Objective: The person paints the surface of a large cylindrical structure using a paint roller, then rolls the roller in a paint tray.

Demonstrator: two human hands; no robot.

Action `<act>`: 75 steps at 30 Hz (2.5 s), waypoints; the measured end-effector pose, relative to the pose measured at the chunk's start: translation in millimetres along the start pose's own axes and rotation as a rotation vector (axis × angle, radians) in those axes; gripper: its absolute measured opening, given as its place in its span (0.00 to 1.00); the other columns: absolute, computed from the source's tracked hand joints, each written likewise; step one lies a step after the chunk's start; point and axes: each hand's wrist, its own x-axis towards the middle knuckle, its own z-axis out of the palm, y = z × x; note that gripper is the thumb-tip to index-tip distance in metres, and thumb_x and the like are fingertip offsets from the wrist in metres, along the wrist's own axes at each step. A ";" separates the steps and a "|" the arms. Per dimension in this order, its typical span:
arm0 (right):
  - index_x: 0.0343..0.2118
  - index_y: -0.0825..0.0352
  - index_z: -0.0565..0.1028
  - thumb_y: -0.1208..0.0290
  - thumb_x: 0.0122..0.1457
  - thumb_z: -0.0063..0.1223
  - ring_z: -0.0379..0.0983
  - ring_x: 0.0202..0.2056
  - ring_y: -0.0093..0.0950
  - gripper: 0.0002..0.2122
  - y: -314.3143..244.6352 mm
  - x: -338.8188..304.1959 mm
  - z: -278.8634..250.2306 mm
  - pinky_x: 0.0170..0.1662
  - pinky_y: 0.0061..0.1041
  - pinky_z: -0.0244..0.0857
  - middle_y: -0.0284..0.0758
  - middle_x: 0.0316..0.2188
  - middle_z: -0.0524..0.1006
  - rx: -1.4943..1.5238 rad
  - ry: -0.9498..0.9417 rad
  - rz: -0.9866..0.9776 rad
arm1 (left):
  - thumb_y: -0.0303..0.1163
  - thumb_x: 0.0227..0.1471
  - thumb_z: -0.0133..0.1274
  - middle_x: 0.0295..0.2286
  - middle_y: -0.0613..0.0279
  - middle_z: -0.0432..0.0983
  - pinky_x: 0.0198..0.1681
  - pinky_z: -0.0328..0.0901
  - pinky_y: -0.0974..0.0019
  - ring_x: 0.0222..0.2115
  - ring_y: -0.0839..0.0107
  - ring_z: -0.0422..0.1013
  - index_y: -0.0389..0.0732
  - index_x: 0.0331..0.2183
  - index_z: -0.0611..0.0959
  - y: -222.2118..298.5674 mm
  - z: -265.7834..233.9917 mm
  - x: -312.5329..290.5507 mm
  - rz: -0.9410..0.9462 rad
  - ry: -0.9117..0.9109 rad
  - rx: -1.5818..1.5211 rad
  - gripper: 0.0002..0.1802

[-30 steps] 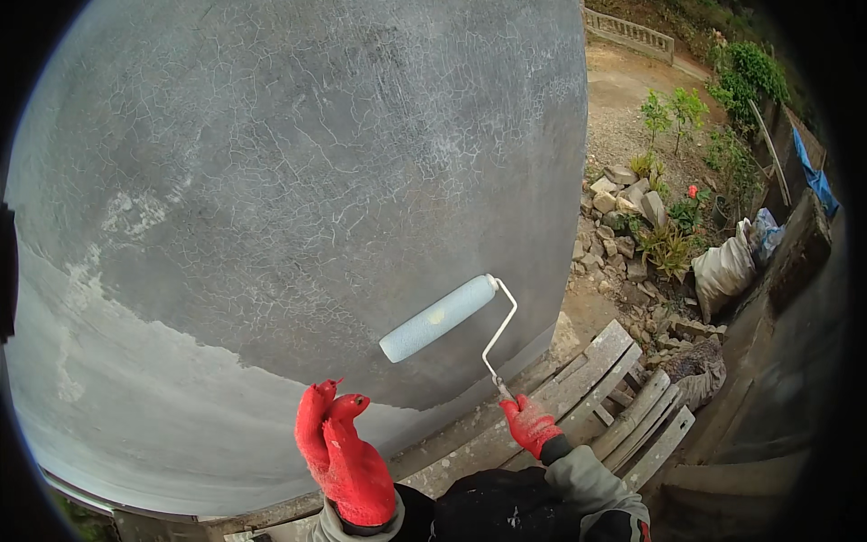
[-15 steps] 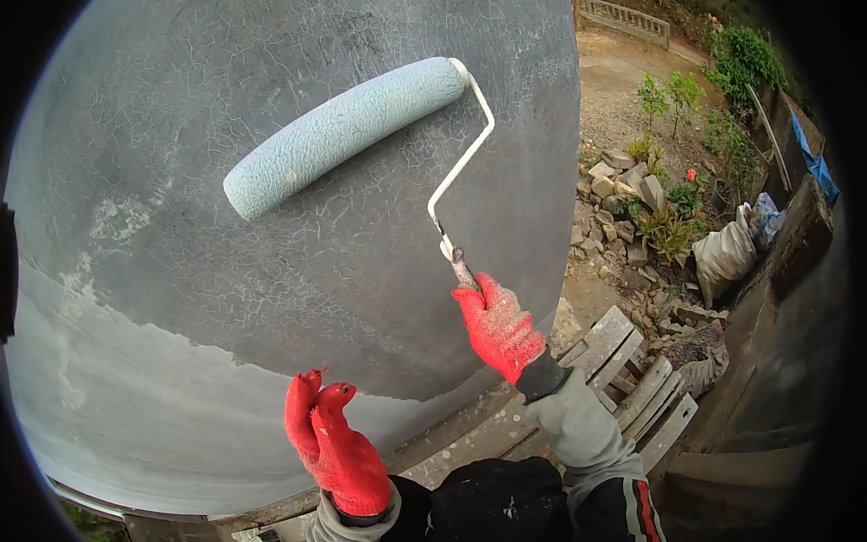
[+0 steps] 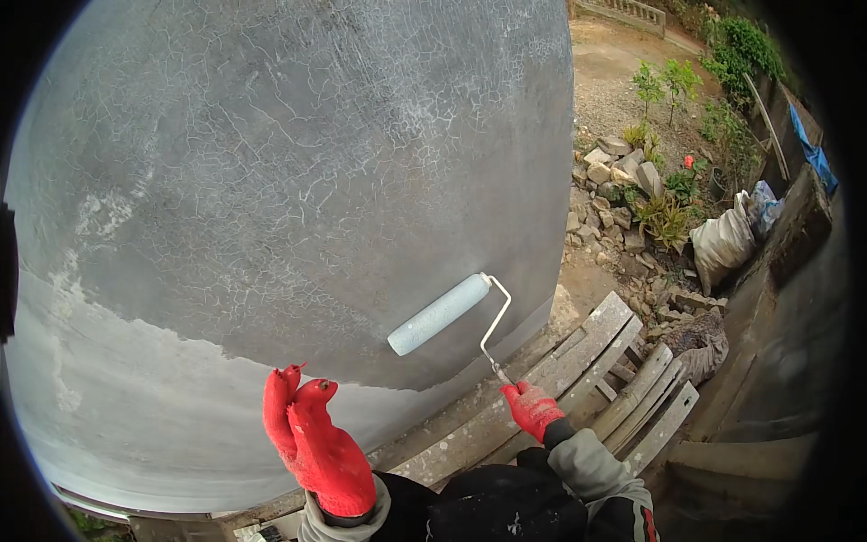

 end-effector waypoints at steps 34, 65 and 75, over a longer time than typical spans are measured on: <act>0.39 0.64 0.74 0.54 0.61 0.40 0.74 0.34 0.43 0.18 6.2 22.0 -18.7 0.39 0.40 0.65 0.44 0.29 0.76 -0.121 -0.189 0.032 | 0.41 0.64 0.35 0.51 0.48 0.65 0.47 0.63 0.62 0.44 0.65 0.67 0.34 0.57 0.63 -4.7 -3.6 -8.1 0.029 0.073 0.096 0.26; 0.38 0.69 0.76 0.52 0.58 0.45 0.73 0.41 0.49 0.21 27.6 86.8 26.4 0.42 0.42 0.65 0.51 0.33 0.77 -0.264 -0.196 -0.110 | 0.36 0.64 0.37 0.51 0.46 0.68 0.47 0.67 0.57 0.42 0.59 0.72 0.35 0.58 0.62 19.6 -14.7 -3.7 -0.055 0.063 -0.102 0.25; 0.40 0.68 0.74 0.57 0.59 0.46 0.72 0.36 0.45 0.17 -87.9 -36.9 -72.6 0.38 0.36 0.65 0.48 0.30 0.76 0.245 -0.220 0.249 | 0.35 0.64 0.36 0.51 0.48 0.68 0.48 0.66 0.58 0.42 0.59 0.72 0.34 0.58 0.63 6.9 -9.6 0.9 -0.104 0.017 -0.017 0.24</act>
